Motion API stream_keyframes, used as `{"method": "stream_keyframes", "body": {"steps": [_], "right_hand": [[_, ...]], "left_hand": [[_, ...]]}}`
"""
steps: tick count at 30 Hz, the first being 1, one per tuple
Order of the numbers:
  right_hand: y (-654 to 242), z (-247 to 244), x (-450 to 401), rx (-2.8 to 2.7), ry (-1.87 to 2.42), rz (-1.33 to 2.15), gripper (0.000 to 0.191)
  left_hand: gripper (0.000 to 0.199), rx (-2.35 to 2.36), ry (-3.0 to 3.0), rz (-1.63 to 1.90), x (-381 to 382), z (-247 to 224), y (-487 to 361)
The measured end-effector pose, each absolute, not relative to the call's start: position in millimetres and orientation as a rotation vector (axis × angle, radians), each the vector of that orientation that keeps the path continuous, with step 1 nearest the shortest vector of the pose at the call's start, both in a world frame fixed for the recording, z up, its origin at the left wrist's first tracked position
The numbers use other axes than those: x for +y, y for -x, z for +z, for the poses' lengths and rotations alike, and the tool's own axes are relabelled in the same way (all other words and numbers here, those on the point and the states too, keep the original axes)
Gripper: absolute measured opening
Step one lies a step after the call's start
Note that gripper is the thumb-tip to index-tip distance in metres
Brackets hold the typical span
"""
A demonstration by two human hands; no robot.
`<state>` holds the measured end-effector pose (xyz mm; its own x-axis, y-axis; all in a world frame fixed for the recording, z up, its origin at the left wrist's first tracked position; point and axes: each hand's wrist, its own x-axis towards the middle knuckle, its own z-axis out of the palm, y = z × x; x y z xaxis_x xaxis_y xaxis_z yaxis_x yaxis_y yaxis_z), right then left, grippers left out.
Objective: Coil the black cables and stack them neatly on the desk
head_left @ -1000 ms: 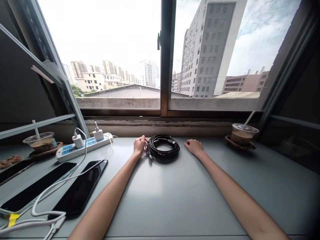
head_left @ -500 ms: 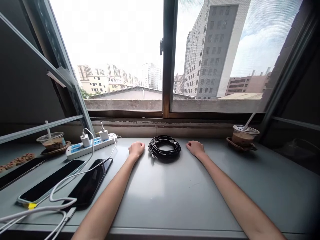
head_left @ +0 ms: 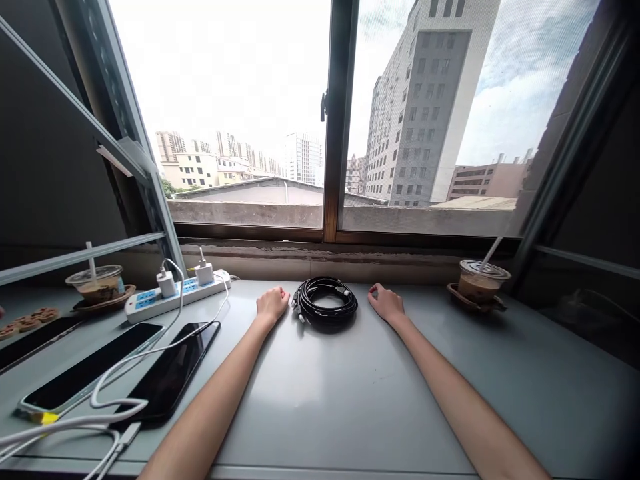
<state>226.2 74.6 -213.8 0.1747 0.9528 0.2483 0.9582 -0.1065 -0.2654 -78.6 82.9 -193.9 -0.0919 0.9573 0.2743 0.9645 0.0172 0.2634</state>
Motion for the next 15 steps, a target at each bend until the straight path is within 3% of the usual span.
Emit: {"method": "stream_keyframes", "body": {"steps": [15], "right_hand": [[-223.6, -211.5, 73.8, -1.805, 2.117, 0.02, 0.022]], "left_hand": [[0.024, -2.211, 2.07, -0.658, 83.0, -196.1, 76.7]]}}
